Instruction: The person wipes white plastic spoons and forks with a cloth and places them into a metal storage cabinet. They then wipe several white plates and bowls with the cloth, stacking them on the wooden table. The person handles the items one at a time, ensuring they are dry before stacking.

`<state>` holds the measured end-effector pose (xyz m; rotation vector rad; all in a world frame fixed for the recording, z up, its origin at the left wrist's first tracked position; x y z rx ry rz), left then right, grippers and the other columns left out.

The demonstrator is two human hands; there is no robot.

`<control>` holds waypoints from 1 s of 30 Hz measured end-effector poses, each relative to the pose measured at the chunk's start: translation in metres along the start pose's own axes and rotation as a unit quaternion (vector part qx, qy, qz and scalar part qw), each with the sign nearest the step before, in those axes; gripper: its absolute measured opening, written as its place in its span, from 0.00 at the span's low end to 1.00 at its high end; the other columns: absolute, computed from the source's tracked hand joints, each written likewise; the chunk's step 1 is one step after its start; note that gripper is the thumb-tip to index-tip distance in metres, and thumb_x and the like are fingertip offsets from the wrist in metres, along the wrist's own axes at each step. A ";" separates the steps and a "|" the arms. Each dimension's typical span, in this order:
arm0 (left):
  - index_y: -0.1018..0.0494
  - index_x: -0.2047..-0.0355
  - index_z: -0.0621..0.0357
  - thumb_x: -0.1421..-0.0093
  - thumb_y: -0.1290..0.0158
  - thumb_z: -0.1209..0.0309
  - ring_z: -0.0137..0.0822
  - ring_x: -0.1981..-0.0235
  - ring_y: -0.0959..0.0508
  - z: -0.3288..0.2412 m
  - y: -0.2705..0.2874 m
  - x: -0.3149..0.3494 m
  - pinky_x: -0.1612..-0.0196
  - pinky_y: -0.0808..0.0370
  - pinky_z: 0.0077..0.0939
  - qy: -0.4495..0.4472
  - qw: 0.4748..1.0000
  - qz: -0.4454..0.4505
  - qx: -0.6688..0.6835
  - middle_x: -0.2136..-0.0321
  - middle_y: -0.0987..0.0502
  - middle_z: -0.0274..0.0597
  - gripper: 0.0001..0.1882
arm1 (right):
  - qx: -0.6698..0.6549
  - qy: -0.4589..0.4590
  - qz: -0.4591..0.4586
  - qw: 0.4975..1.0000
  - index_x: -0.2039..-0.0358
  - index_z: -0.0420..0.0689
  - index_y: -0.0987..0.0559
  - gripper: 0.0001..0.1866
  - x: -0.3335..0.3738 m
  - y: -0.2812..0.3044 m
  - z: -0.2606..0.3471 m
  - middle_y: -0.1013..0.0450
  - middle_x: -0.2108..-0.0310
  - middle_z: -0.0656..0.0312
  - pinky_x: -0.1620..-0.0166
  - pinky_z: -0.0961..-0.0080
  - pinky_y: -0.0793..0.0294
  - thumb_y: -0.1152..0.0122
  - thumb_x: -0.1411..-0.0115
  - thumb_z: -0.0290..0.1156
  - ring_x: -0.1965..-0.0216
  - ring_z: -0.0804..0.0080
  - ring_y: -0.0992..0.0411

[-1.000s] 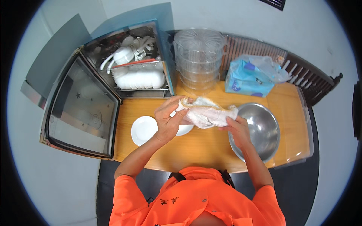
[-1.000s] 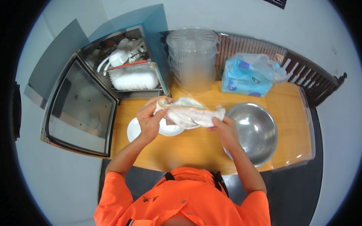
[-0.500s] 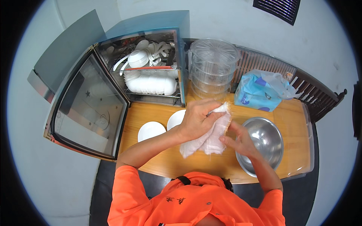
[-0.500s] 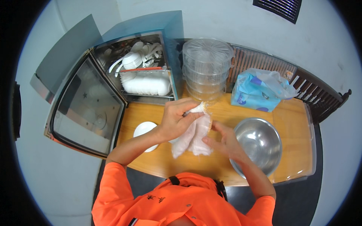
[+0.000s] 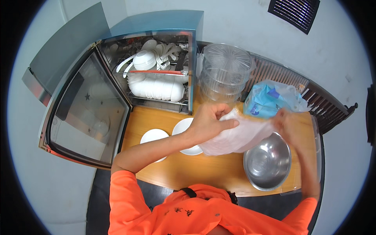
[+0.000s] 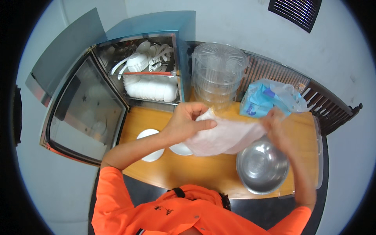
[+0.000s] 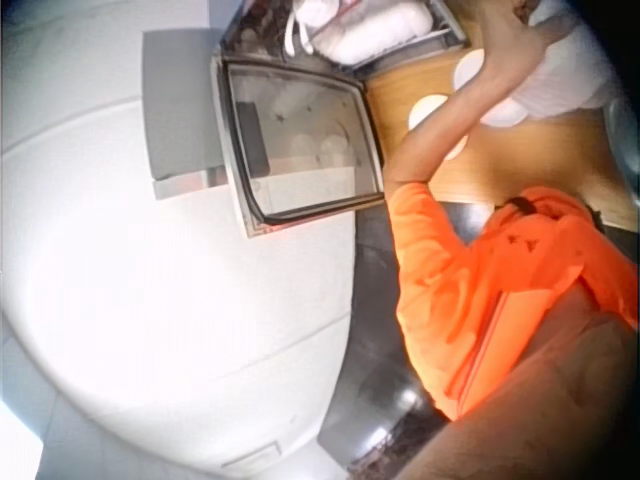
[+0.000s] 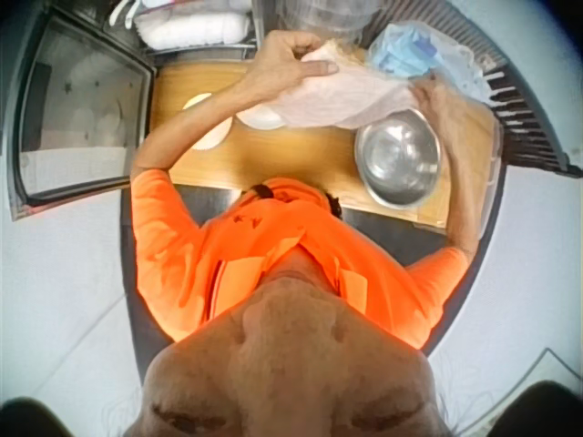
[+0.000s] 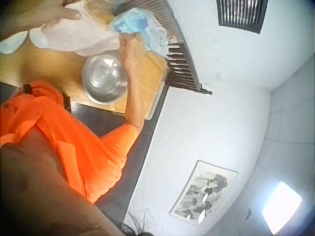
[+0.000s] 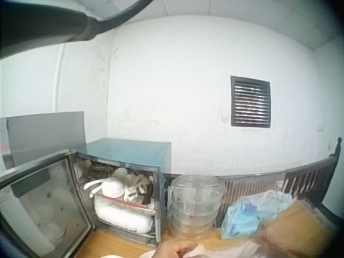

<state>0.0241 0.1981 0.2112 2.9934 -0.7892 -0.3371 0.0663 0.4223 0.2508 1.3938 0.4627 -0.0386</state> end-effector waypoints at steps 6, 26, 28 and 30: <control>0.25 0.70 0.62 0.50 0.39 0.77 0.22 0.76 0.26 -0.077 0.054 -0.087 0.77 0.31 0.17 -0.050 0.993 -0.081 0.070 0.74 0.23 0.34 0.08 | 0.328 0.119 -0.232 0.908 0.83 0.47 0.22 0.03 -0.198 0.092 0.015 0.32 0.70 0.58 0.68 0.65 0.29 0.40 0.56 0.30 0.66 0.59 0.31; 0.32 0.60 0.65 0.42 0.47 0.78 0.26 0.79 0.28 -0.045 0.268 0.055 0.76 0.31 0.18 -0.273 0.867 -0.414 -0.049 0.67 0.27 0.43 0.10 | -0.341 0.183 -0.273 0.881 0.61 0.37 0.22 0.19 -0.450 0.007 0.061 0.25 0.64 0.58 0.57 0.76 0.30 0.48 0.57 0.23 0.62 0.69 0.28; 0.30 0.63 0.63 0.41 0.47 0.76 0.25 0.79 0.28 0.027 0.251 0.134 0.76 0.31 0.18 -0.135 0.877 -0.459 -0.038 0.73 0.26 0.40 0.06 | -0.487 0.129 -0.280 0.817 0.62 0.35 0.23 0.16 -0.357 0.033 0.110 0.25 0.69 0.58 0.64 0.79 0.27 0.47 0.54 0.23 0.67 0.72 0.27; 0.29 0.66 0.62 0.41 0.47 0.74 0.25 0.80 0.28 0.108 0.237 0.193 0.78 0.31 0.18 -0.011 0.876 -0.483 0.010 0.76 0.26 0.38 0.05 | -0.561 0.079 -0.288 0.772 0.61 0.32 0.25 0.13 -0.268 0.023 0.118 0.25 0.69 0.55 0.64 0.76 0.28 0.47 0.46 0.24 0.68 0.69 0.27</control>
Point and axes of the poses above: each hand's wrist, its own x-axis away from the middle knuckle, its own y-axis out of the back of the hand, z = x × y, the point moved 9 cm from there along -x, towards the middle knuckle
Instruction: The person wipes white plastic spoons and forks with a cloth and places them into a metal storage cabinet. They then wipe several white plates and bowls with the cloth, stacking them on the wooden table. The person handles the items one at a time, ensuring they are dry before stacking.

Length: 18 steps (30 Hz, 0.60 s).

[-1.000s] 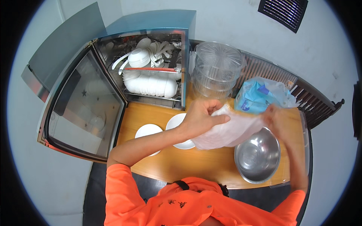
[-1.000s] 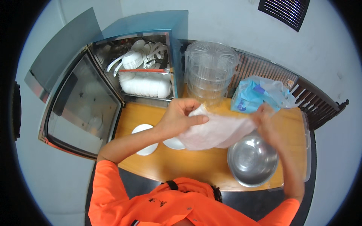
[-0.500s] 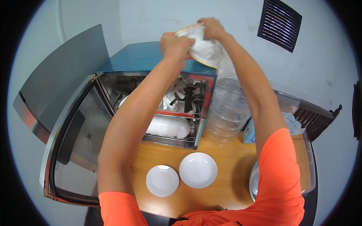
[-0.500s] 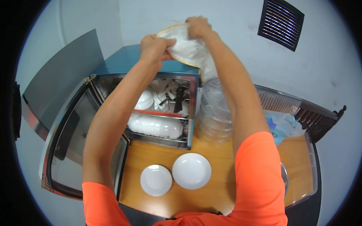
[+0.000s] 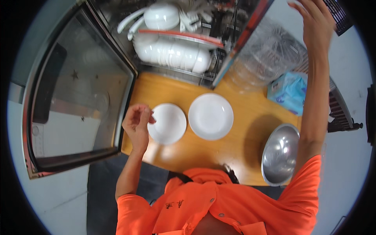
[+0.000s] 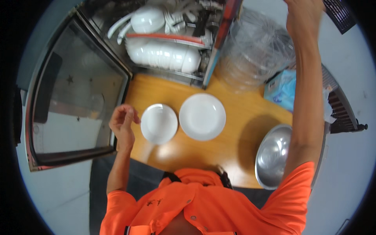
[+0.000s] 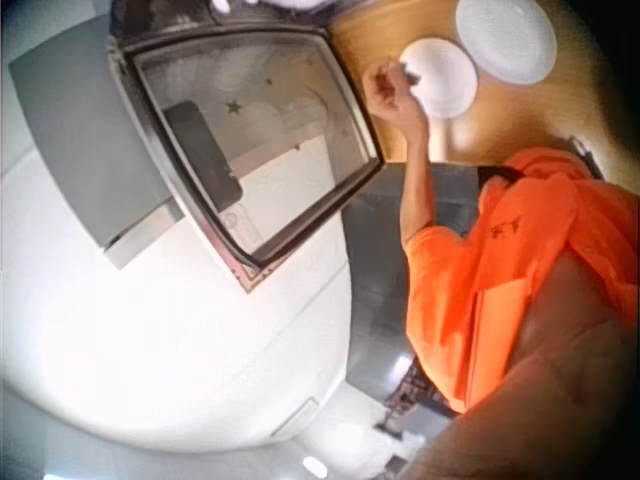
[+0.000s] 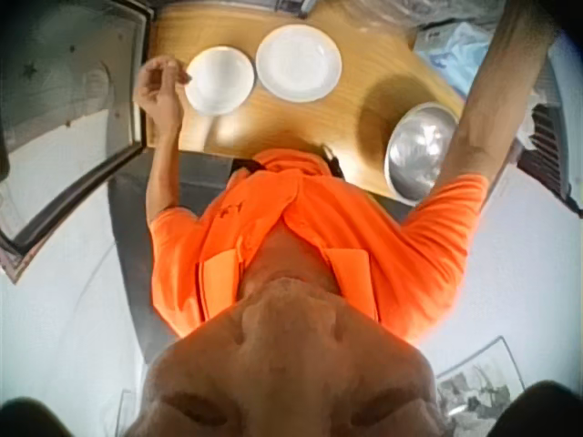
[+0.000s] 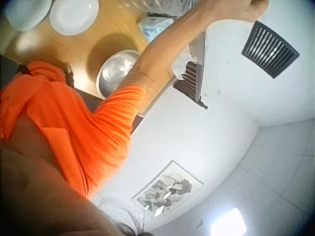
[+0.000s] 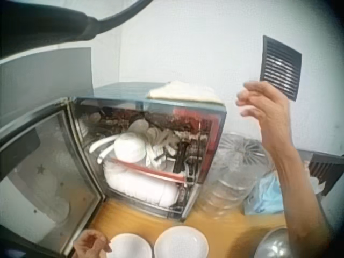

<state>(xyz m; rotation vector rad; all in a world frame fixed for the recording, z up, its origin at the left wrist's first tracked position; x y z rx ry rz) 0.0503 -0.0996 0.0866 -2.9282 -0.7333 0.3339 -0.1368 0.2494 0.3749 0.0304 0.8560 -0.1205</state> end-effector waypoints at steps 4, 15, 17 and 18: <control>0.28 0.65 0.61 0.41 0.46 0.72 0.24 0.79 0.26 0.113 0.074 0.097 0.79 0.29 0.18 0.205 0.972 -0.063 -0.090 0.75 0.26 0.36 0.07 | 0.020 -0.110 0.056 0.992 0.62 0.37 0.24 0.09 0.169 0.045 -0.036 0.26 0.71 0.59 0.69 0.81 0.30 0.46 0.39 0.28 0.72 0.76 0.30; 0.34 0.52 0.63 0.43 0.44 0.65 0.35 0.71 0.22 0.204 0.112 0.105 0.72 0.23 0.26 0.319 0.937 -0.110 -0.091 0.69 0.25 0.45 0.21 | 0.063 -0.686 0.065 0.722 0.56 0.33 0.30 0.19 0.496 0.086 -0.214 0.24 0.75 0.53 0.80 0.76 0.25 0.48 0.38 0.38 0.80 0.66 0.24; 0.31 0.55 0.65 0.46 0.41 0.63 0.35 0.72 0.21 0.210 0.108 0.081 0.73 0.22 0.27 0.279 0.941 -0.108 -0.160 0.68 0.24 0.48 0.23 | -0.001 -0.713 0.034 0.700 0.57 0.32 0.31 0.19 0.509 0.075 -0.221 0.25 0.74 0.51 0.83 0.75 0.24 0.49 0.38 0.36 0.82 0.65 0.25; 0.30 0.56 0.65 0.47 0.39 0.62 0.34 0.73 0.21 0.205 0.104 0.067 0.74 0.22 0.26 0.254 0.939 -0.101 -0.209 0.67 0.23 0.48 0.24 | 0.004 -0.704 0.031 0.709 0.57 0.31 0.31 0.18 0.506 0.070 -0.220 0.25 0.74 0.50 0.83 0.74 0.23 0.49 0.38 0.36 0.81 0.65 0.24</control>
Point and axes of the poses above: each hand's wrist, its own x-axis away from the middle knuckle, its own y-axis out of the back of the hand, z = x × y, the point moved 9 cm from there along -x, towards the middle knuckle
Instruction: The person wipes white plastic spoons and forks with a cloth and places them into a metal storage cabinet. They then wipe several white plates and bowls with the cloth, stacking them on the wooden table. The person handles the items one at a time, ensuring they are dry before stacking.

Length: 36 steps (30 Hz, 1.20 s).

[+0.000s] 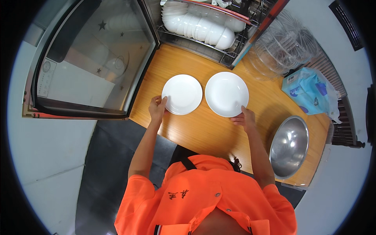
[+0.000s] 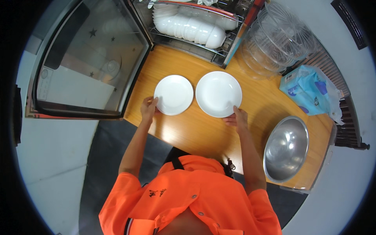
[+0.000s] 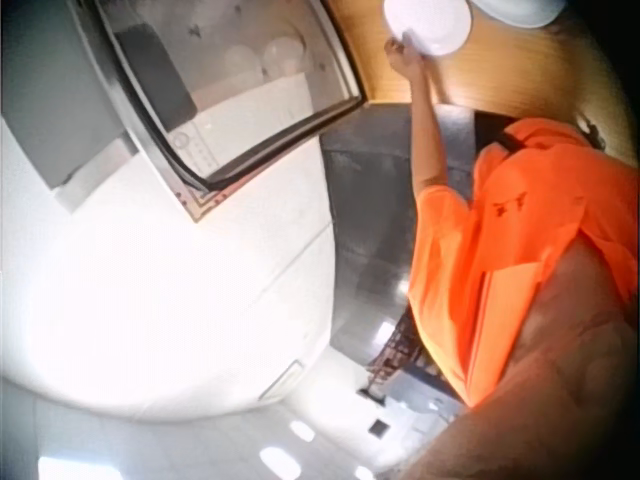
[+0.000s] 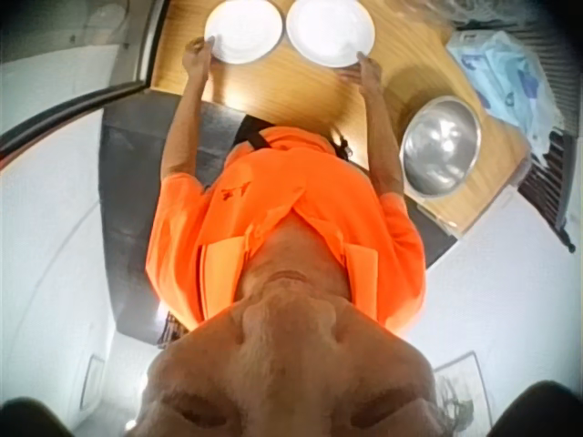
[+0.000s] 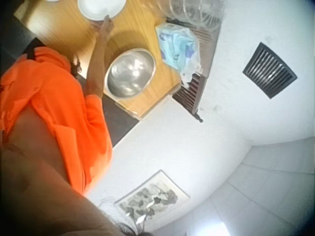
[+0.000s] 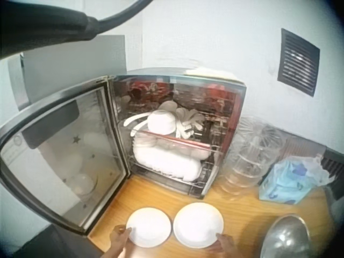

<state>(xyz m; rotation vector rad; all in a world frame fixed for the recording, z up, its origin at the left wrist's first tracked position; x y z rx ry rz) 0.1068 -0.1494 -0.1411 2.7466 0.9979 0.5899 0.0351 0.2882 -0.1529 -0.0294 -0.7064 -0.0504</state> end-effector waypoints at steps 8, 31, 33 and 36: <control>0.25 0.64 0.66 0.55 0.34 0.63 0.39 0.71 0.20 -0.014 -0.026 -0.039 0.68 0.23 0.29 0.036 0.979 0.112 -0.169 0.70 0.21 0.50 0.22 | 0.106 0.059 -0.082 0.989 0.61 0.28 0.30 0.18 -0.017 0.004 -0.001 0.25 0.73 0.48 0.82 0.74 0.22 0.49 0.38 0.35 0.80 0.63 0.24; 0.32 0.52 0.68 0.50 0.45 0.84 0.37 0.60 0.23 0.013 0.043 0.126 0.55 0.25 0.30 0.037 0.927 0.135 0.348 0.59 0.24 0.48 0.22 | 0.013 0.058 0.294 0.954 0.45 0.37 0.35 0.29 0.128 -0.194 -0.035 0.28 0.56 0.54 0.61 0.75 0.26 0.37 0.47 0.31 0.56 0.68 0.28; 0.32 0.52 0.68 0.50 0.45 0.84 0.37 0.59 0.23 0.027 0.070 0.155 0.54 0.25 0.30 0.069 0.924 0.119 0.356 0.59 0.24 0.47 0.23 | -0.002 0.036 0.366 0.930 0.45 0.36 0.35 0.30 0.159 -0.215 -0.052 0.29 0.53 0.52 0.58 0.72 0.25 0.37 0.49 0.28 0.54 0.67 0.28; 0.34 0.49 0.65 0.51 0.46 0.85 0.39 0.56 0.24 0.056 0.116 0.190 0.51 0.27 0.33 0.059 0.930 0.063 0.357 0.55 0.26 0.48 0.27 | -0.023 0.040 0.397 0.917 0.47 0.33 0.33 0.28 0.186 -0.235 -0.091 0.29 0.53 0.50 0.51 0.70 0.29 0.39 0.51 0.22 0.53 0.64 0.29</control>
Point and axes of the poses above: each hand's wrist, its own x-axis away from the middle knuckle, its own y-axis out of the back of the hand, z = x × y, the point moved 9 cm from there along -x, towards the middle knuckle
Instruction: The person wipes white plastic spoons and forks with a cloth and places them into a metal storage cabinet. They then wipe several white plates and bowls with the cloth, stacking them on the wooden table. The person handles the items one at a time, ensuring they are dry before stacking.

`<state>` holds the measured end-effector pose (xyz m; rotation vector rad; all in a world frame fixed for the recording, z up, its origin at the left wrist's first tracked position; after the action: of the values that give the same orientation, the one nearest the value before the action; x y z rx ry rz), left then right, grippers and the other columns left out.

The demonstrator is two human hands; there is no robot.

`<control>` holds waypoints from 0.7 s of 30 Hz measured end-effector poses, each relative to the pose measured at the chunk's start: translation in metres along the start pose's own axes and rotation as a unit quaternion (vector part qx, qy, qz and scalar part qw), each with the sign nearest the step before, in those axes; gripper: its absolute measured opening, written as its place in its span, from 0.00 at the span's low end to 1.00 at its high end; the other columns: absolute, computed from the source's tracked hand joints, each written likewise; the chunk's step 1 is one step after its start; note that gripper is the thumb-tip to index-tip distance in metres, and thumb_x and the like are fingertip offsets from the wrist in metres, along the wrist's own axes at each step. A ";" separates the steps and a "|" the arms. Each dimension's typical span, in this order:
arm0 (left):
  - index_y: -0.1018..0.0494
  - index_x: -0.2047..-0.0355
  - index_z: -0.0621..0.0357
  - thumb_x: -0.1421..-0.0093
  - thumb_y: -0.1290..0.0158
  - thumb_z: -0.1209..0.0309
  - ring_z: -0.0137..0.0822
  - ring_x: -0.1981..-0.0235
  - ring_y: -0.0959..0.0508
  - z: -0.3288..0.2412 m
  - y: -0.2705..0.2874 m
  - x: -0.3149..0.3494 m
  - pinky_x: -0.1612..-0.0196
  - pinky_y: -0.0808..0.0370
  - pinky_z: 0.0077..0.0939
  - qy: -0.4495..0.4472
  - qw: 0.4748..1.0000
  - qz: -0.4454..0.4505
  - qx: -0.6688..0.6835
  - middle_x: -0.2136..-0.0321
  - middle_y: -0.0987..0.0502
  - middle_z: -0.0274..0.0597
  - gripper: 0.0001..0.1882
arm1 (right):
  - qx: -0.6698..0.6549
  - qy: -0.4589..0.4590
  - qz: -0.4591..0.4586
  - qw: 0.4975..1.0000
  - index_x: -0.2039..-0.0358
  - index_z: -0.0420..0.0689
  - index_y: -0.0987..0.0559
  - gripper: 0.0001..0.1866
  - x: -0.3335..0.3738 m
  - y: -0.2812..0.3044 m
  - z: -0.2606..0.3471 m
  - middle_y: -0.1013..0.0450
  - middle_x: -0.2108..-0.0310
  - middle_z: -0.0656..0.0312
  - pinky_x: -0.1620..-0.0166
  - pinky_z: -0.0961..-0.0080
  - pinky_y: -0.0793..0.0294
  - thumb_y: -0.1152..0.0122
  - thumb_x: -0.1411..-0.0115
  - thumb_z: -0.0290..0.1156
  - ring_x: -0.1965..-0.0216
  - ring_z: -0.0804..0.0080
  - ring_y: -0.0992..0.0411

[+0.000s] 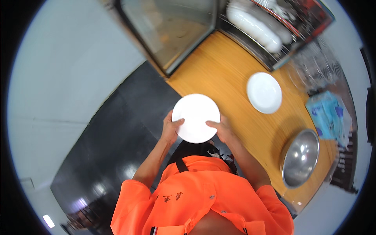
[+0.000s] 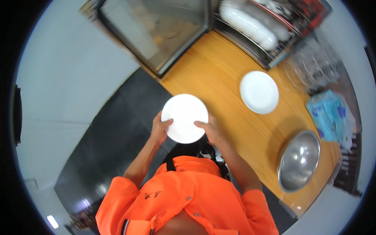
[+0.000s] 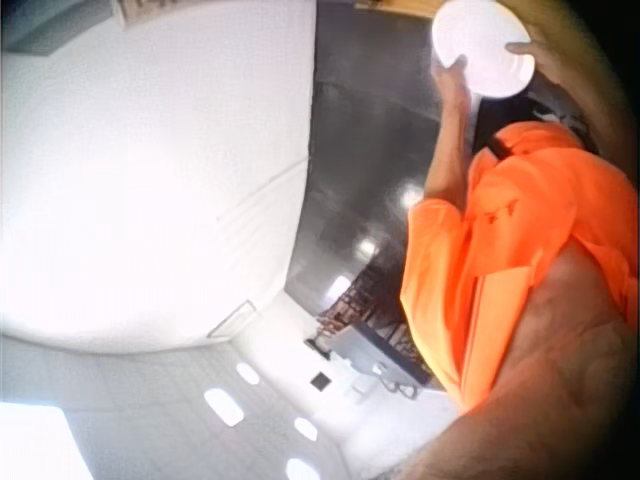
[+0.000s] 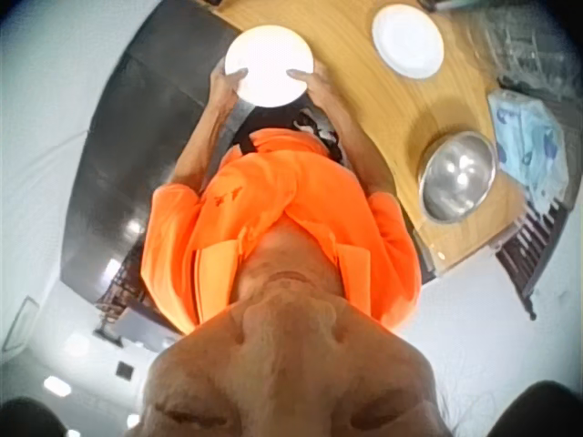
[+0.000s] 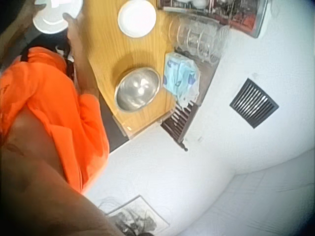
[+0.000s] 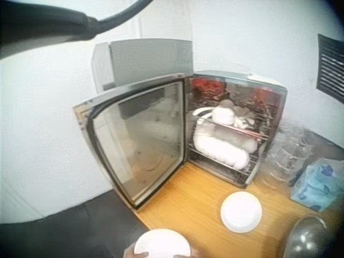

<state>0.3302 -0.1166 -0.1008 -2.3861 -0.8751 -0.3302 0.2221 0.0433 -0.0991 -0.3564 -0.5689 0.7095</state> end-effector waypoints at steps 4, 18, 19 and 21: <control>0.34 0.49 0.66 0.50 0.49 0.86 0.39 0.56 0.24 -0.021 0.073 0.044 0.51 0.27 0.32 -0.011 0.996 -0.088 0.026 0.55 0.26 0.48 0.25 | 0.030 -0.009 0.073 0.997 0.48 0.32 0.33 0.28 -0.009 -0.069 -0.040 0.29 0.55 0.53 0.51 0.72 0.30 0.41 0.51 0.22 0.54 0.66 0.29; 0.41 0.43 0.65 0.39 0.49 0.62 0.37 0.48 0.29 -0.205 0.326 0.055 0.47 0.30 0.31 -0.107 0.975 -0.139 0.139 0.52 0.29 0.49 0.28 | 0.120 -0.035 0.216 0.968 0.50 0.32 0.32 0.26 -0.120 -0.375 -0.128 0.26 0.59 0.53 0.57 0.77 0.28 0.38 0.48 0.30 0.60 0.69 0.27; 0.42 0.43 0.65 0.40 0.48 0.63 0.39 0.48 0.29 -0.214 0.343 0.049 0.46 0.31 0.32 -0.093 0.977 -0.151 0.121 0.51 0.29 0.50 0.29 | 0.117 -0.040 0.207 0.971 0.51 0.32 0.32 0.26 -0.130 -0.389 -0.135 0.26 0.59 0.53 0.56 0.77 0.28 0.38 0.49 0.30 0.59 0.69 0.27; 0.42 0.43 0.65 0.43 0.45 0.64 0.41 0.47 0.30 -0.243 0.368 0.027 0.45 0.32 0.34 -0.074 0.982 -0.160 0.073 0.51 0.30 0.50 0.31 | 0.103 -0.031 0.184 0.977 0.51 0.32 0.31 0.26 -0.155 -0.417 -0.140 0.26 0.59 0.53 0.56 0.77 0.28 0.38 0.49 0.30 0.59 0.68 0.27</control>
<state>0.5829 -0.4757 -0.0512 -2.1538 -1.3097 -0.2037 0.4217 -0.3766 -0.0634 -0.2473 -0.4856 1.1303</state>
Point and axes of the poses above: each hand's wrist, its own x-axis away from the middle knuckle, its own y-axis out of the back of the hand, z = x × y, the point moved 9 cm from there along -x, towards the middle knuckle
